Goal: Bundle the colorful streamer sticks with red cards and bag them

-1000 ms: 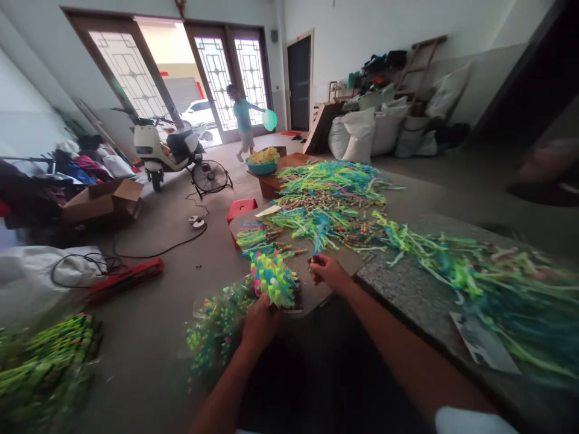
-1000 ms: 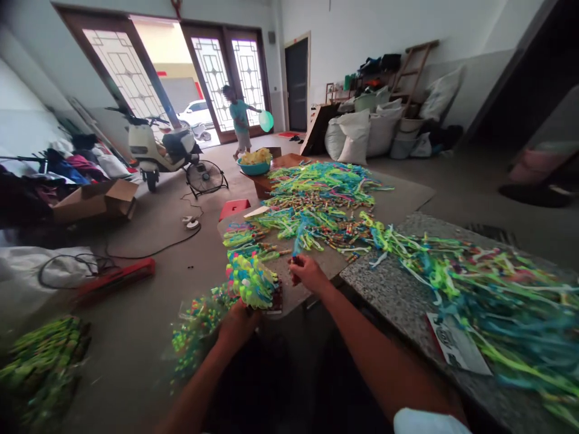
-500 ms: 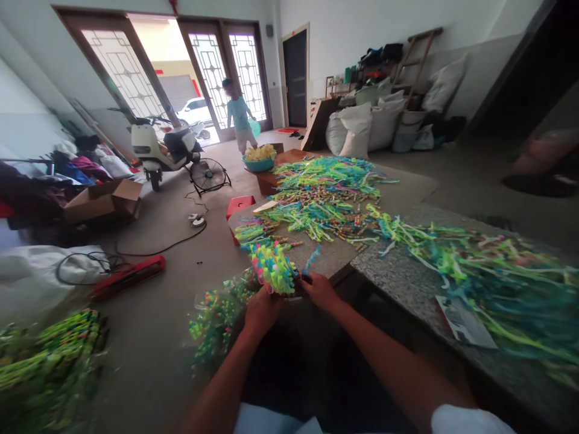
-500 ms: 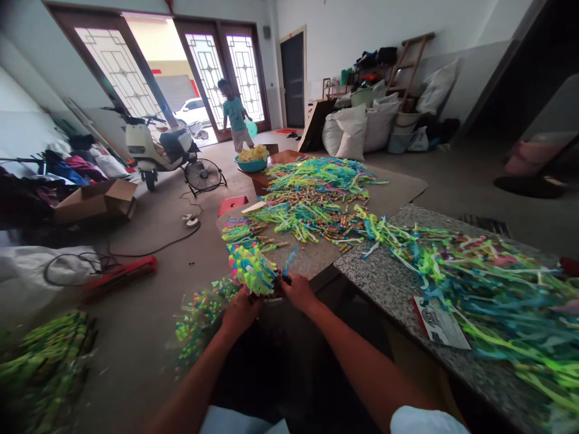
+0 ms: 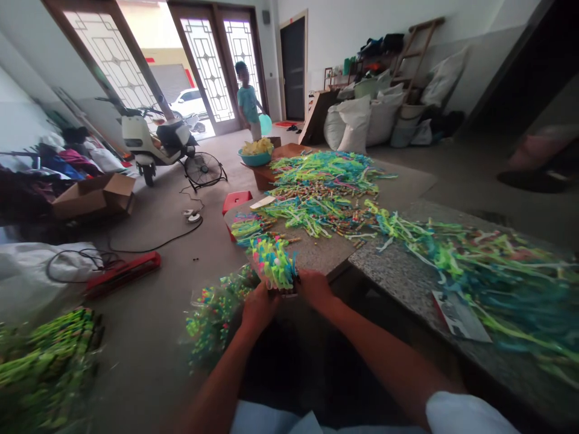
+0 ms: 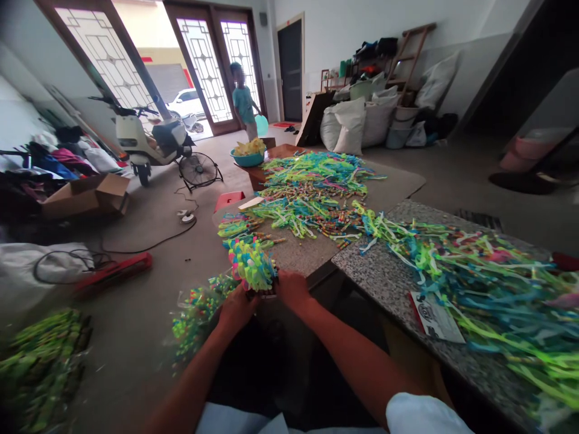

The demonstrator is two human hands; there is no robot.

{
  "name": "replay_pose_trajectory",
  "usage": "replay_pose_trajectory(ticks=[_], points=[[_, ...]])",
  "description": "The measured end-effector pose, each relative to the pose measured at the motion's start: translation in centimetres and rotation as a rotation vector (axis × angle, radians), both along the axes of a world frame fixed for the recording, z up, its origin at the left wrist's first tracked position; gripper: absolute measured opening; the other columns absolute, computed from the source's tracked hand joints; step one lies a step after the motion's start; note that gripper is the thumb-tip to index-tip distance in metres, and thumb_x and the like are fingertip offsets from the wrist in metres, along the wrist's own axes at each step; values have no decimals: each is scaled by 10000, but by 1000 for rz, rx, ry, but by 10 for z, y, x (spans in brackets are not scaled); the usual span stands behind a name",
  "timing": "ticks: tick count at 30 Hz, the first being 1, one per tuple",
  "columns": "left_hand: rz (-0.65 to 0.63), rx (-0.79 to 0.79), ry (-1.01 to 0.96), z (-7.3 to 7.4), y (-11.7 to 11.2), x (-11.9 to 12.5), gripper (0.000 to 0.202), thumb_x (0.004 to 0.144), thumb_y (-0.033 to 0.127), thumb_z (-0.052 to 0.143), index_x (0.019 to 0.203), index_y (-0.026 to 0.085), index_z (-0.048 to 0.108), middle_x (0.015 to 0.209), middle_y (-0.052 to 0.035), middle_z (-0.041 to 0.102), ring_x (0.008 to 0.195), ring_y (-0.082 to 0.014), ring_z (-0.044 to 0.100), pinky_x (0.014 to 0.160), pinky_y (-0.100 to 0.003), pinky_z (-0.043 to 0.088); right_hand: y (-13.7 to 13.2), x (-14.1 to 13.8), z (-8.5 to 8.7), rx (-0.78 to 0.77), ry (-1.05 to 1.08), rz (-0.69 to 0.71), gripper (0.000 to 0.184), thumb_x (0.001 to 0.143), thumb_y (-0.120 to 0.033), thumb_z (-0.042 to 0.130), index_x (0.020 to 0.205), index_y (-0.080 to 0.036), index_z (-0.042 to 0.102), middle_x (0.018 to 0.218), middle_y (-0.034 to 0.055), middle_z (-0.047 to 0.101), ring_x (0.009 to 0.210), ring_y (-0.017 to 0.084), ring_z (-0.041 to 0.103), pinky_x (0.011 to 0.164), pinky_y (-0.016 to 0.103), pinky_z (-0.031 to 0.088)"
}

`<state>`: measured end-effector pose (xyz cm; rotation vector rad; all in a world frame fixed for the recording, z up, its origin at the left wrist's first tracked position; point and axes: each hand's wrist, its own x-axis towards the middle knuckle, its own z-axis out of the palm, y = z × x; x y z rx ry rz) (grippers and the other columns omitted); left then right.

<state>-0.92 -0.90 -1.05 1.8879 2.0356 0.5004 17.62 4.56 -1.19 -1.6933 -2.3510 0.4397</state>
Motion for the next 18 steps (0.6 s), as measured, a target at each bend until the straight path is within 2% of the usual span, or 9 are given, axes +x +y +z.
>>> replay_pose_trajectory(ticks=[4,7,11,13,15,18], points=[[-6,18,-9,-2,0,-1,206,941,288,616,1130,216,656,1082,-74,747,1002,-228,707,814,-291,456,-2,-2,-1,-18,-22,-5,281,991,-298,514,1102,-157,730,1090,147,754,1009,252,718,790,276,473],[-25,32,-42,-3,0,-1,235,933,267,628,1162,222,658,1080,-69,751,1015,-222,706,824,-284,457,6,6,4,-67,-28,23,299,975,-300,527,1121,-164,750,1098,152,760,1004,254,721,782,275,477],[-34,41,-96,-1,-3,-1,229,945,283,622,1163,231,668,1069,-63,748,1029,-215,703,815,-271,460,45,29,26,-312,4,315,246,901,-234,595,1048,-202,790,1015,78,785,904,208,713,725,241,463],[-37,29,-94,2,-4,0,209,943,277,624,1141,236,680,1082,-59,742,1037,-209,696,819,-265,463,77,32,39,-375,0,335,245,910,-201,564,969,-184,801,925,62,783,811,179,696,706,231,456],[-37,2,-74,3,-5,1,191,940,253,617,1116,237,691,1080,-55,738,1031,-201,690,828,-262,467,111,21,48,-241,11,208,282,948,-213,526,985,-167,802,944,77,780,827,174,686,746,233,460],[-13,-24,-58,4,-6,3,192,937,231,600,1099,234,702,1034,-54,737,999,-202,691,819,-266,470,157,-14,51,-34,25,74,306,988,-276,522,1119,-182,782,1111,96,765,972,188,679,833,237,458]])
